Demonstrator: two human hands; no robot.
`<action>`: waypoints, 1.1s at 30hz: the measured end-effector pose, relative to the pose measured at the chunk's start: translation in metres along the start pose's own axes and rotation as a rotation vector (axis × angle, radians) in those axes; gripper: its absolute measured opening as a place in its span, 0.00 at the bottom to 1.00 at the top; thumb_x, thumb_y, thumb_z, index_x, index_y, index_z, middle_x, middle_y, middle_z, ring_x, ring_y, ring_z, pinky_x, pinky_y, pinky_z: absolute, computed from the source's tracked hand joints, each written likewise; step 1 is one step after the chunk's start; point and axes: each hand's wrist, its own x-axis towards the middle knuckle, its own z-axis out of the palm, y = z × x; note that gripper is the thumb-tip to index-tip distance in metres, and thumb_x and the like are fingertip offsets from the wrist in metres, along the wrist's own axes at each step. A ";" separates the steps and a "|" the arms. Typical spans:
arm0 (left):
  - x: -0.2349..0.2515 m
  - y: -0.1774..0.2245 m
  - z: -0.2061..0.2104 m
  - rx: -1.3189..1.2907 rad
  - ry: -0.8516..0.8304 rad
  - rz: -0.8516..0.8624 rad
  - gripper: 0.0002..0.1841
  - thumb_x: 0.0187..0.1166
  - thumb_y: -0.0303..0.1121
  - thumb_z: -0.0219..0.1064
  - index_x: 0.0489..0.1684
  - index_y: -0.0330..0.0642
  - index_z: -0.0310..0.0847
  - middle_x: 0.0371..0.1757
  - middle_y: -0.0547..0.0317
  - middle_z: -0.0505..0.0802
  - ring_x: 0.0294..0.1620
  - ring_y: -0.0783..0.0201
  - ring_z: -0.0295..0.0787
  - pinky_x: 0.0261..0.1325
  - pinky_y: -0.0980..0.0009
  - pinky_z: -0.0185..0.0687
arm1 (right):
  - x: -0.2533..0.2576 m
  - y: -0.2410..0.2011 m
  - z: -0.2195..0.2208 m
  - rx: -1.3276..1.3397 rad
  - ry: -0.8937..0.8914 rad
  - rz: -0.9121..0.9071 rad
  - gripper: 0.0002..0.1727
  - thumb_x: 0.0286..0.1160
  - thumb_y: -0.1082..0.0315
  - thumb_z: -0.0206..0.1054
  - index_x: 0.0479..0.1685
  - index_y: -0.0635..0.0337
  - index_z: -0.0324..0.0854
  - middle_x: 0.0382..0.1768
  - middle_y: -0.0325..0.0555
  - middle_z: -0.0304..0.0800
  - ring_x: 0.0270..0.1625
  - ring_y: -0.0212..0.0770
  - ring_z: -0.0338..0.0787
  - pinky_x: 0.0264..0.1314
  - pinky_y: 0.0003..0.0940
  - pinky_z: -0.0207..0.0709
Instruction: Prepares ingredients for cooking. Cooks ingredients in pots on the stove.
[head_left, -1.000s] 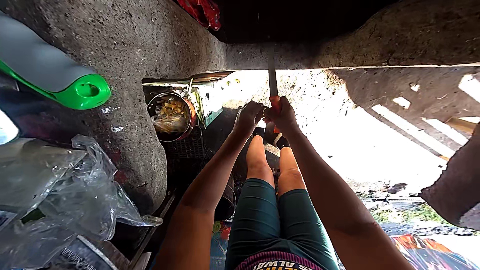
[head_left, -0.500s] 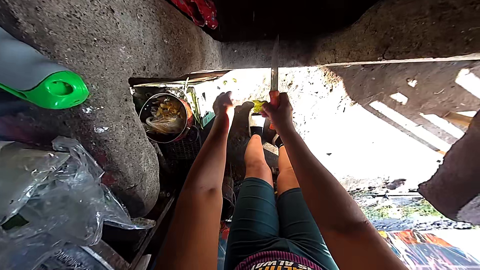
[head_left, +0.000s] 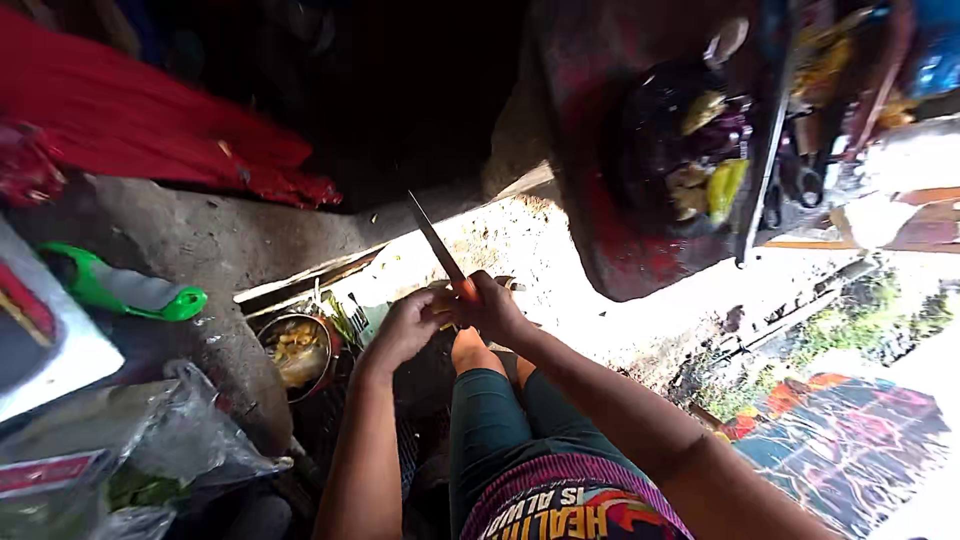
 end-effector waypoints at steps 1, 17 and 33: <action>-0.005 0.022 0.009 0.049 0.044 0.025 0.13 0.79 0.27 0.70 0.57 0.32 0.88 0.58 0.47 0.92 0.57 0.62 0.91 0.66 0.63 0.86 | -0.015 -0.008 -0.011 -0.003 0.030 -0.024 0.22 0.75 0.70 0.73 0.63 0.76 0.76 0.42 0.60 0.91 0.42 0.47 0.94 0.53 0.46 0.89; 0.108 0.258 0.110 0.522 0.414 0.232 0.13 0.83 0.24 0.64 0.59 0.29 0.87 0.61 0.34 0.89 0.64 0.43 0.87 0.73 0.51 0.77 | -0.152 -0.050 -0.167 -0.115 0.476 0.124 0.24 0.90 0.70 0.53 0.80 0.71 0.61 0.49 0.67 0.87 0.42 0.57 0.94 0.51 0.54 0.87; 0.131 0.266 0.105 0.738 0.280 0.199 0.12 0.79 0.21 0.63 0.55 0.27 0.86 0.59 0.33 0.89 0.67 0.42 0.85 0.75 0.49 0.75 | -0.117 -0.084 -0.153 -0.481 0.402 0.397 0.21 0.95 0.64 0.45 0.80 0.63 0.62 0.56 0.67 0.88 0.59 0.67 0.92 0.57 0.63 0.84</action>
